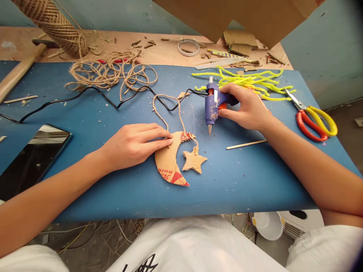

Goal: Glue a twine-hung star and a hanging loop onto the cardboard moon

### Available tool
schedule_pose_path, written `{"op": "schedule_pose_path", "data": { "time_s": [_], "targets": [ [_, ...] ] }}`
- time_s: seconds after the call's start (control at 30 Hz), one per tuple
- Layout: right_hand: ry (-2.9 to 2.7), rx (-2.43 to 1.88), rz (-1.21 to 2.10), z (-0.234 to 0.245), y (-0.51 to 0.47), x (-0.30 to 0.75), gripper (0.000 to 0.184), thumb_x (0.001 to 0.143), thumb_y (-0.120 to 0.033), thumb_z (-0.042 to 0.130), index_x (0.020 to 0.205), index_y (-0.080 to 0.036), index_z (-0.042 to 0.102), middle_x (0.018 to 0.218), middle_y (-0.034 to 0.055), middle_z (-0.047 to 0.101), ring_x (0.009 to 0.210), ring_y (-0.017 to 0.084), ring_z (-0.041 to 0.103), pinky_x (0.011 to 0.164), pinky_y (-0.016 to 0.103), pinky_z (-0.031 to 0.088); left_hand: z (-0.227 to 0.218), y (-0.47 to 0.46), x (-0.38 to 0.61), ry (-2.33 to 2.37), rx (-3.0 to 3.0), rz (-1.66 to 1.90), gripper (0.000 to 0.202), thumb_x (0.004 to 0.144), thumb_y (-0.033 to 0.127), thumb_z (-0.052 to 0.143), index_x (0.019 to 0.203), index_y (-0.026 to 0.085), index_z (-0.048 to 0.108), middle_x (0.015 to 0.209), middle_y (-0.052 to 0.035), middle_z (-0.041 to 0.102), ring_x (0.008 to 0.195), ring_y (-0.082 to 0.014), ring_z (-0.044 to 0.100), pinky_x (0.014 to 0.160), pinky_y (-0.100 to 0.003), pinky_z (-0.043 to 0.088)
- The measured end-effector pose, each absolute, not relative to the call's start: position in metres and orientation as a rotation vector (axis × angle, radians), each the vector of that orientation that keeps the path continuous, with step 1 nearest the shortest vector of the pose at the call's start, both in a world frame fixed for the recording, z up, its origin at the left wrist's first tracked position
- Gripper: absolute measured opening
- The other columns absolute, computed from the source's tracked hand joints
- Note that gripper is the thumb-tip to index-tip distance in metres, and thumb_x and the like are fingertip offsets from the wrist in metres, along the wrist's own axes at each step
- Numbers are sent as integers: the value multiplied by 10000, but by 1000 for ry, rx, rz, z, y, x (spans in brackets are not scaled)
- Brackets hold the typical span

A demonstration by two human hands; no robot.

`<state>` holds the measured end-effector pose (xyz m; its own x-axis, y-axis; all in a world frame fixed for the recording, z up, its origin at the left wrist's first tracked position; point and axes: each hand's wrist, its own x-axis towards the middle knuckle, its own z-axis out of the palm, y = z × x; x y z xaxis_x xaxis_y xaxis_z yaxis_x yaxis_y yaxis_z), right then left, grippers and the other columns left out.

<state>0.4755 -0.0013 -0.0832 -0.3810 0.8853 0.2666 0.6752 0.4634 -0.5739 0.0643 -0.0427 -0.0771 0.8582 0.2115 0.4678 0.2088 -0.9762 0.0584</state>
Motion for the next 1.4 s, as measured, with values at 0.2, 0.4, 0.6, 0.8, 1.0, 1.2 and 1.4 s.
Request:
{"op": "schedule_pose_path", "data": {
  "time_s": [0.2, 0.4, 0.6, 0.8, 1.0, 1.2, 1.4],
  "targets": [
    [-2201, -1297, 482, -82, -1, 479, 412, 907, -524, 854, 1231, -291, 751, 1247, 99, 837, 1098, 392, 791, 1022, 623, 620, -78, -51, 57, 385, 2956, 697, 378, 1131, 92, 669, 1482, 209, 750, 1439, -127, 881, 1347, -279, 859, 1115, -389, 732],
    [-2107, -1400, 333, -69, -15, 462, 430, 925, -504, 853, 1286, -342, 684, 1154, 97, 813, 973, 341, 730, 921, 580, 611, -77, -55, 56, 497, 2883, 652, 386, 1144, 102, 617, 1460, 235, 793, 1505, -139, 833, 1408, -281, 803, 1094, -392, 727],
    [-2000, -1492, 310, -39, -41, 416, 420, 995, -571, 836, 1295, -359, 631, 988, 48, 760, 836, 305, 709, 801, 525, 584, -78, -54, 50, 516, 2915, 592, 419, 1186, 161, 553, 1523, 268, 777, 1509, -127, 836, 1425, -301, 786, 1198, -488, 698],
    [-2036, -1510, 196, -48, -53, 401, 411, 1042, -667, 785, 1247, -322, 699, 961, 71, 709, 958, 360, 754, 845, 541, 627, -75, -52, 48, 498, 2939, 560, 390, 1211, 207, 548, 1529, 256, 768, 1495, -116, 841, 1370, -310, 800, 1160, -492, 668],
    [-2073, -1476, 261, -66, -55, 404, 371, 999, -564, 821, 1285, -348, 726, 896, 56, 702, 810, 329, 719, 752, 540, 625, -75, -53, 49, 506, 2938, 554, 390, 1210, 215, 547, 1533, 258, 761, 1474, -114, 846, 1316, -303, 804, 1092, -481, 655],
    [-2107, -1474, 285, -68, -58, 403, 374, 967, -450, 819, 1299, -332, 692, 891, 44, 701, 713, 300, 673, 710, 521, 590, -63, -55, 50, 461, 2948, 528, 366, 1200, 176, 573, 1509, 189, 769, 1494, -122, 850, 1321, -309, 820, 1120, -485, 656],
    [-2205, -1393, 47, -79, -59, 403, 278, 961, -308, 754, 1198, -261, 616, 888, 23, 686, 691, 229, 640, 641, 411, 490, -53, -59, 51, 495, 2958, 490, 301, 1206, 174, 603, 1438, 168, 794, 1482, -85, 873, 1279, -300, 842, 1088, -486, 651]
  ]
}}
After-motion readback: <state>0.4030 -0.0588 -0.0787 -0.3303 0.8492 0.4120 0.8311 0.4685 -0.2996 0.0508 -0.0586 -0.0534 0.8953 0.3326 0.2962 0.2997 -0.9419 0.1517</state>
